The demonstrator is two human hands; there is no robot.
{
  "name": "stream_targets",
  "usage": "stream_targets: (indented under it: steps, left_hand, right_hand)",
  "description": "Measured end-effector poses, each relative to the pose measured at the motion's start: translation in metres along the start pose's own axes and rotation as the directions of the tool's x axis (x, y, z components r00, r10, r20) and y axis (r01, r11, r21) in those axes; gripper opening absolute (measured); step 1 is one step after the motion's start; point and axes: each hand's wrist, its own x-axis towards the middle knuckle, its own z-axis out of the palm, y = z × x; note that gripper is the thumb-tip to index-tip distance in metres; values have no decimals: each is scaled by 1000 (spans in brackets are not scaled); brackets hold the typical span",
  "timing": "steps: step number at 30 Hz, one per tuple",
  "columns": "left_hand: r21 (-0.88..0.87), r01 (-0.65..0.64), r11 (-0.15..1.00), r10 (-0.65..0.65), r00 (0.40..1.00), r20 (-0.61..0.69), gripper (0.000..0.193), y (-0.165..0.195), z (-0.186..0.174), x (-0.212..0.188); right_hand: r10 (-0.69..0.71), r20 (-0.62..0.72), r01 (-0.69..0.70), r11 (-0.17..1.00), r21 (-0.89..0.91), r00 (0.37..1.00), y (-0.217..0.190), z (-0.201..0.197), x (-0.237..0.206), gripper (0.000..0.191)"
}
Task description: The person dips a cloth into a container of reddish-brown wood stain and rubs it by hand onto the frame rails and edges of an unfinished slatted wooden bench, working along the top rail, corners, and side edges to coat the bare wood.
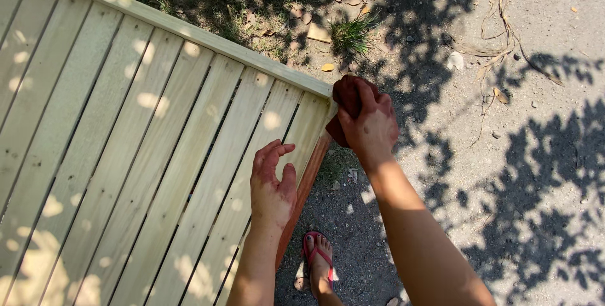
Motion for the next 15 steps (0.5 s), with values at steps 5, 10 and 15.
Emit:
stream_targets:
  steps: [5, 10, 15]
  left_hand:
    - [57, -11, 998, 12, 1000, -13, 30, -4, -5, -6]
    - [32, 2, 999, -2, 1000, -21, 29, 2, -11, -10]
    - [87, -29, 996, 30, 1000, -9, 29, 9, -9, -15]
  right_hand:
    - [-6, 155, 41, 975, -220, 988, -2, 21, 21, 82]
    - [-275, 156, 303, 933, -194, 949, 8, 29, -64, 84]
    - [-475, 319, 529, 841, -109, 820, 16, 16, -98, 85]
